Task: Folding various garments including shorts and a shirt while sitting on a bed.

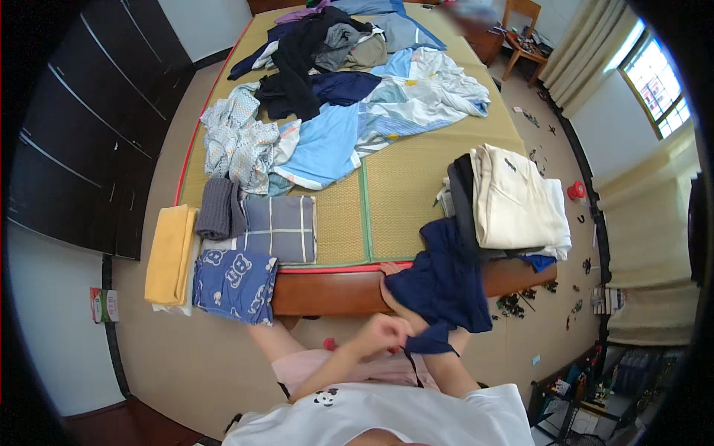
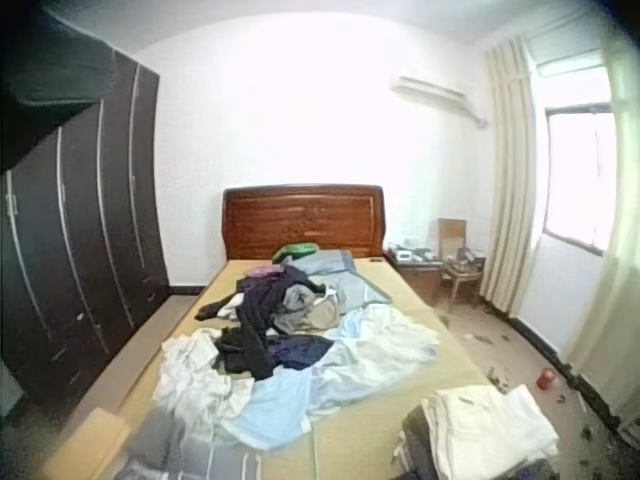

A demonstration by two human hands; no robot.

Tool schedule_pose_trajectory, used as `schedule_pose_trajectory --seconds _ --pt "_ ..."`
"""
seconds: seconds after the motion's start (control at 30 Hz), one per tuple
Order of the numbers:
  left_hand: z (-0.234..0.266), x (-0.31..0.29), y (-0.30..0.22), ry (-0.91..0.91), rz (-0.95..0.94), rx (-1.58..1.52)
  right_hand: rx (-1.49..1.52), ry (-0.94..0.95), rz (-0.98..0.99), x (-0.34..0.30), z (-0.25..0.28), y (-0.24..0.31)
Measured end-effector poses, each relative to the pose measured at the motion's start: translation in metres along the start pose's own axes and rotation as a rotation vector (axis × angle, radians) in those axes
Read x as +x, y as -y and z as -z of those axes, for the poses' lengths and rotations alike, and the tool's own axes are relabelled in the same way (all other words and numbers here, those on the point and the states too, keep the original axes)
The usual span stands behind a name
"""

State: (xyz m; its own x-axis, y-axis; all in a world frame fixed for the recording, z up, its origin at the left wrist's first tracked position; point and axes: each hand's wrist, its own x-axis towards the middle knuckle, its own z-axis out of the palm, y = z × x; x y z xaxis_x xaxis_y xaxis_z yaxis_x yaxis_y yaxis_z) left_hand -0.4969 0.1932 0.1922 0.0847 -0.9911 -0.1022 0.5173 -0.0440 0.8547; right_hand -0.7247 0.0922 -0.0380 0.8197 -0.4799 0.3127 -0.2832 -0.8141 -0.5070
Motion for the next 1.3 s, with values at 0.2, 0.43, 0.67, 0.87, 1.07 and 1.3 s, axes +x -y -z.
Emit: schedule_pose_trajectory --seconds 0.2,0.43,0.67,0.87,1.07,1.3 --pt "0.129 -0.077 -0.045 -0.753 -0.098 -0.383 0.0 0.014 0.207 0.125 -0.026 0.057" --pt "0.198 -0.154 -0.191 -0.896 -0.78 -0.073 0.593 0.057 -0.514 0.083 0.055 0.071" --pt "0.125 -0.154 -0.039 -0.67 -0.056 1.224 0.385 0.411 -0.628 -0.012 0.153 0.067" --pt "-0.003 -0.213 -0.027 0.171 1.044 1.159 0.648 1.229 -0.581 -0.07 0.252 0.118" --pt "-0.02 -0.202 -0.046 0.151 1.049 1.036 0.579 1.348 -0.653 -0.012 0.272 0.187" --pt "-0.005 -0.232 -0.024 0.087 1.025 0.925 0.636 1.245 -0.513 -0.028 0.264 0.171"
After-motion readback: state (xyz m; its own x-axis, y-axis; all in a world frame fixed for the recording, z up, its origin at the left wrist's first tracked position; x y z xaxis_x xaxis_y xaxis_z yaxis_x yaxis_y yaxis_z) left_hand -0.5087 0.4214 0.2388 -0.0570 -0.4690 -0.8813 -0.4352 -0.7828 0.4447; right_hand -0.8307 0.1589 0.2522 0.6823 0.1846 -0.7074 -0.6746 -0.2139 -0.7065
